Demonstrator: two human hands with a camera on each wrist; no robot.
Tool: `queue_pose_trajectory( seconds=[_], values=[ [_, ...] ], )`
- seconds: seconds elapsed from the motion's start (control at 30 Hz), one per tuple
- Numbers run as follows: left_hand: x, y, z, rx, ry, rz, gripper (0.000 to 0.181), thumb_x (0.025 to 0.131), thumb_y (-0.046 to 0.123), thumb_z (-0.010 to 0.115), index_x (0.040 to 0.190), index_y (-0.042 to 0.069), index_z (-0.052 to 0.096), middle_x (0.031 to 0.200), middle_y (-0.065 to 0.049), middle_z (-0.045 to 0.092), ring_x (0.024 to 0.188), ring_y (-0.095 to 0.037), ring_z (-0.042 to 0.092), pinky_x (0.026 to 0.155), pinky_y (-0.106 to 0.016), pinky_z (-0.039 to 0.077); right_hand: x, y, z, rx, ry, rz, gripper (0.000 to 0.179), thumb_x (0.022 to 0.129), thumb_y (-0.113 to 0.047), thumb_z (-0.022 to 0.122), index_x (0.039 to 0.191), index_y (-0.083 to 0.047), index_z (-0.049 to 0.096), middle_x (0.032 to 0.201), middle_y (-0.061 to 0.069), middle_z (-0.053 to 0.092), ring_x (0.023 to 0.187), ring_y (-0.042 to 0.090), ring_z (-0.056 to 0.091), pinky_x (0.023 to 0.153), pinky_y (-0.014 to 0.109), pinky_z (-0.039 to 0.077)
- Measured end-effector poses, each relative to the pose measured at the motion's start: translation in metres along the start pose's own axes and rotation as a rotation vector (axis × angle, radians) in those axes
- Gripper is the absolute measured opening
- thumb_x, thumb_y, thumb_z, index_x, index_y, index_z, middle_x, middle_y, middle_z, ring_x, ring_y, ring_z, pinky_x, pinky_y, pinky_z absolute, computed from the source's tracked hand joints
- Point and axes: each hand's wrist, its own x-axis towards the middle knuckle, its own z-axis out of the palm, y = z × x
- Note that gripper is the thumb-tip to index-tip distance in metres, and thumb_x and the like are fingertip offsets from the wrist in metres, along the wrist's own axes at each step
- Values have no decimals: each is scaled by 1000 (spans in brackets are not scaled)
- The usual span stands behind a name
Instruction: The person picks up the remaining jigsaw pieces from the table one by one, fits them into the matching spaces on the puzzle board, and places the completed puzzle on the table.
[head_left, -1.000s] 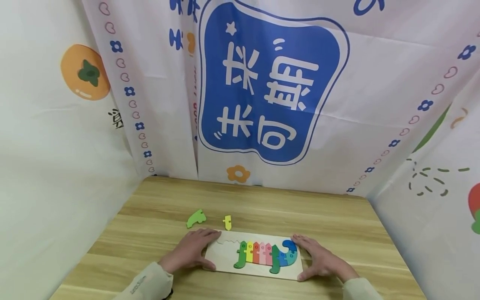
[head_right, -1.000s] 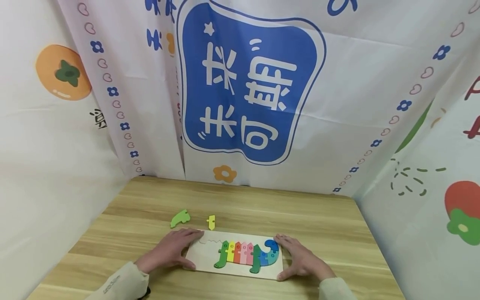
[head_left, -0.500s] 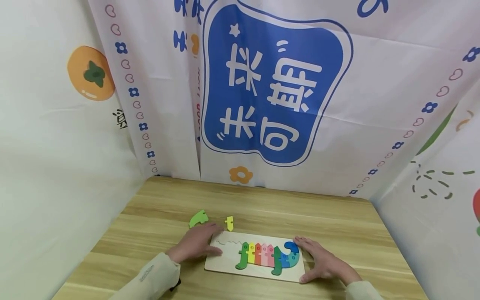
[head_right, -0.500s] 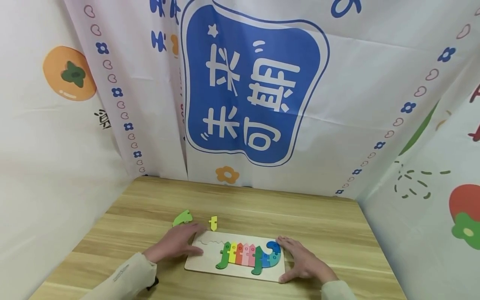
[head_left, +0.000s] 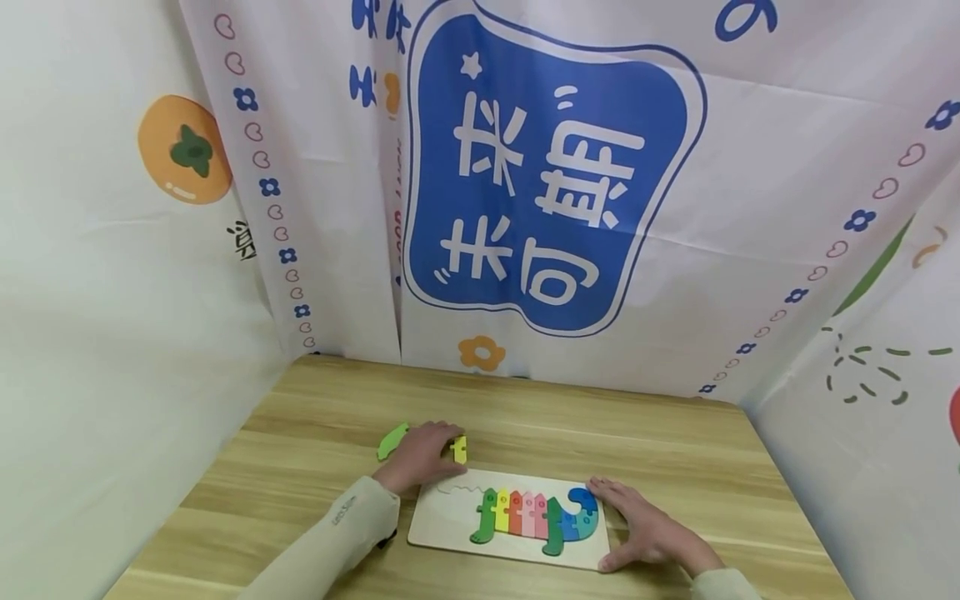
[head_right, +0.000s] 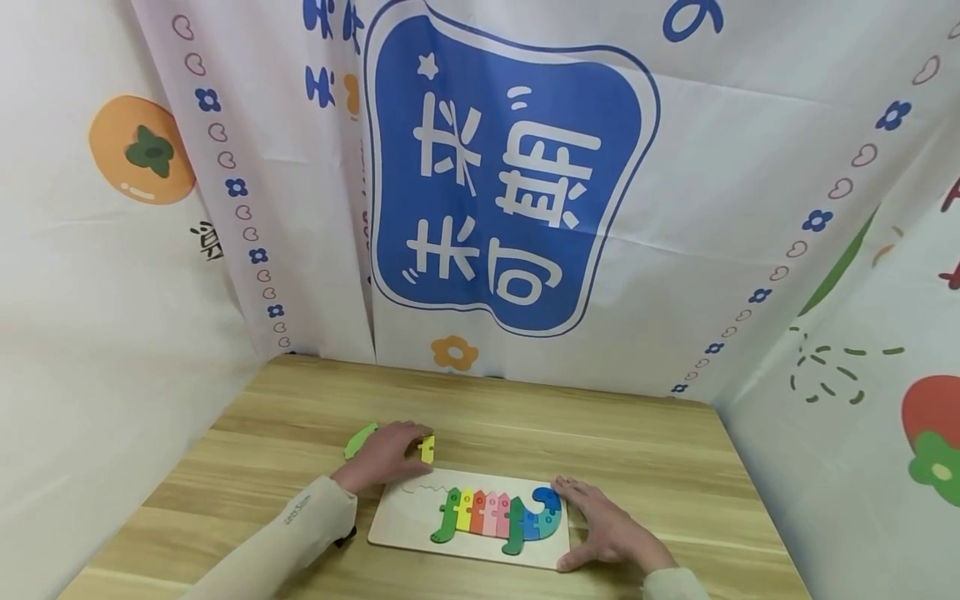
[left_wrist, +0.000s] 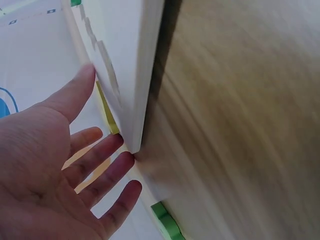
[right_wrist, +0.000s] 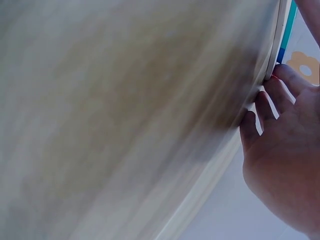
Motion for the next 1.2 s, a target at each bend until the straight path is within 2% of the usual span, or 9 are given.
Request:
queue_pose_trajectory(
  seconds=[0.2,0.53,0.67,0.77,0.83,0.93,1.07,1.13,1.2],
  values=[
    [2,2,2,11,20,22,52,90,33,82,131,6,68,114,-9,70,104,-28,64,91,-51,53,0,-1,0,1,2,5,117,68,-44,96,161,-8,35,168,21,30,151,54,24,114,78,25],
    [1,3,8,58,30,69,46,97,30,74,135,4,66,116,-11,69,102,-27,65,88,-47,55,-2,0,1,-4,1,2,117,68,-45,95,161,-7,35,168,21,30,151,54,24,114,77,25],
    [-1,5,6,-15,18,55,43,102,27,67,140,8,64,111,-6,66,92,-18,61,79,-39,53,-2,0,1,-9,3,-4,118,68,-46,95,161,-7,34,168,21,29,151,55,24,114,78,25],
    [-2,4,2,-158,-41,26,41,107,28,58,147,16,60,106,-3,62,87,-14,54,76,-35,49,-1,1,1,-8,-1,-3,117,69,-46,95,162,-8,34,168,21,29,152,55,23,114,78,24],
    [-2,3,-1,-294,-86,-7,40,110,31,51,148,21,59,110,-2,62,91,-13,54,80,-35,48,-1,1,1,-11,-2,-3,117,69,-46,94,162,-8,34,168,20,29,152,55,23,113,79,25],
    [0,-1,-6,-609,-156,-64,42,113,34,41,148,18,58,113,-13,63,98,-24,58,88,-41,53,-1,1,0,-20,-2,-7,117,69,-46,94,162,-8,34,168,21,29,152,55,23,113,79,25],
    [2,-6,-7,-1036,-204,-183,47,115,34,34,150,9,52,124,-24,57,115,-39,59,102,-50,53,-1,1,0,-20,-2,-6,117,69,-46,94,162,-9,34,168,21,29,152,55,23,113,79,25],
    [1,-9,-7,-1152,-207,-227,48,115,34,35,152,6,49,128,-23,55,120,-41,57,106,-50,52,-1,0,0,-14,-4,-1,117,69,-46,94,162,-9,34,169,20,29,152,55,23,113,79,25],
    [0,-10,-6,-1207,-205,-252,48,114,34,38,151,5,49,129,-22,56,121,-40,58,107,-49,52,-2,0,0,-11,-6,2,117,69,-46,94,162,-9,34,169,21,29,152,55,23,113,79,25]
  ],
)
